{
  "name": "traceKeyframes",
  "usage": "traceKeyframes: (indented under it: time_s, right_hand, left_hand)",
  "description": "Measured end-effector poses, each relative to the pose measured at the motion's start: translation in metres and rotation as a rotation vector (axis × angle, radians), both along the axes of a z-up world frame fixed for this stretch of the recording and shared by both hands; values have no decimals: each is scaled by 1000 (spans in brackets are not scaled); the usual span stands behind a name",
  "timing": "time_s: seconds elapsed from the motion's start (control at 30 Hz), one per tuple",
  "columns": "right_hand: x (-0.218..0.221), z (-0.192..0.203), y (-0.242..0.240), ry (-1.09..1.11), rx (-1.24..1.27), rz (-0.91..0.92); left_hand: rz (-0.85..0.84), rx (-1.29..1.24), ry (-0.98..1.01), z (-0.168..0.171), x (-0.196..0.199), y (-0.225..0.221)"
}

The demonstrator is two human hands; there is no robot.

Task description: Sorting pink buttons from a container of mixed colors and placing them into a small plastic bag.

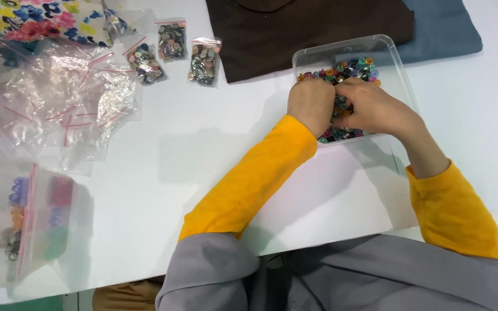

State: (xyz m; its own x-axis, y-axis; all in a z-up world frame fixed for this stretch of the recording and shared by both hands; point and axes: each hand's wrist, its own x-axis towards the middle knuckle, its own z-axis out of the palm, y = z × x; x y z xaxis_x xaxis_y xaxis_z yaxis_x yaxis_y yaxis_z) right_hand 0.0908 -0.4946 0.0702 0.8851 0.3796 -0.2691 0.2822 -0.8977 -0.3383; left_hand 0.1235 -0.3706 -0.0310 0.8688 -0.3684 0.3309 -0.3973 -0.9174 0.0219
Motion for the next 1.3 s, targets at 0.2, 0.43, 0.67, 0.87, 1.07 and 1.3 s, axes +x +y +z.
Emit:
traceKeyframes:
  time_s: [0.2,0.43,0.67,0.87,1.07,1.3]
  right_hand:
    - [5,-31,-10,-85,117,-29]
    - [4,-22,-8,-71,334,-113]
    - [-6,10,9,194,728,-244]
    - [-9,48,9,246,679,-251]
    - [-12,67,2,308,491,-294]
    - [-16,69,3,324,550,-314]
  left_hand:
    - [-68,-51,-201,5,-4,10]
    - [-184,-99,-141,26,-9,29]
    - [-328,-303,-19,81,-34,53]
    - [-283,-346,62,33,-17,35]
    - [-276,-450,83,43,-22,37]
    - [-337,-468,135,46,-21,40]
